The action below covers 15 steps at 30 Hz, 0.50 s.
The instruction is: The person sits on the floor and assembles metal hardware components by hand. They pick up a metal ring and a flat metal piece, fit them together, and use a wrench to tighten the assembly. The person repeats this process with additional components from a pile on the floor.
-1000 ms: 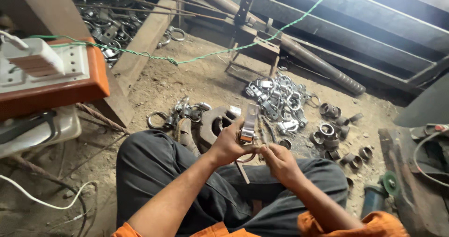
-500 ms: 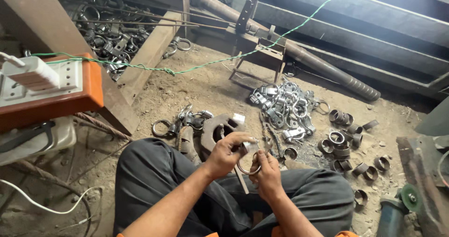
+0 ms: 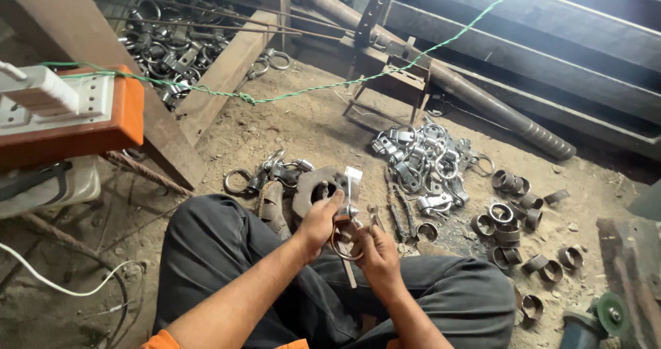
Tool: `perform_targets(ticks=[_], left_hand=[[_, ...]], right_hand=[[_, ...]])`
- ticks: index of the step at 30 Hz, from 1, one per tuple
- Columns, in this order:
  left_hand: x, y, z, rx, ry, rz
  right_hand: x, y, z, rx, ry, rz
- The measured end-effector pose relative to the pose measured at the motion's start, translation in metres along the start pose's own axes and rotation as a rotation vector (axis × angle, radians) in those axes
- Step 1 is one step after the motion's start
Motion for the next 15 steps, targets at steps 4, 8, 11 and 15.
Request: perform_targets(ticks=[4,8,11,15], left_hand=[[-0.024,0.017,0.001,0.088,0.234,0.172],[0.006,0.012,0.011,0.131,0.117,0.001],[0.022,0.004,0.017,0.047,0.141,-0.065],[0.031,-0.015,0.021,-0.242,0.061,-0.035]], right_hand=[[-0.009,-0.010,0.002,-0.030,0.030,0.332],[-0.021,-0.005,0.001,-0.036,0.046,0.357],[-0.051,0.002,0.002,0.021,0.114,0.513],[-0.092,0.002,0.003,-0.102,0.077,0.714]])
Point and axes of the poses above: each hand's wrist, its own z-axis away from the middle knuckle, its own y-axis out of the back of the hand, x = y × z, the point moved 6 cm from there along -z, towards the middle knuckle, and after that the axes turned 12 degrees about -x, right-handed, at the moved point
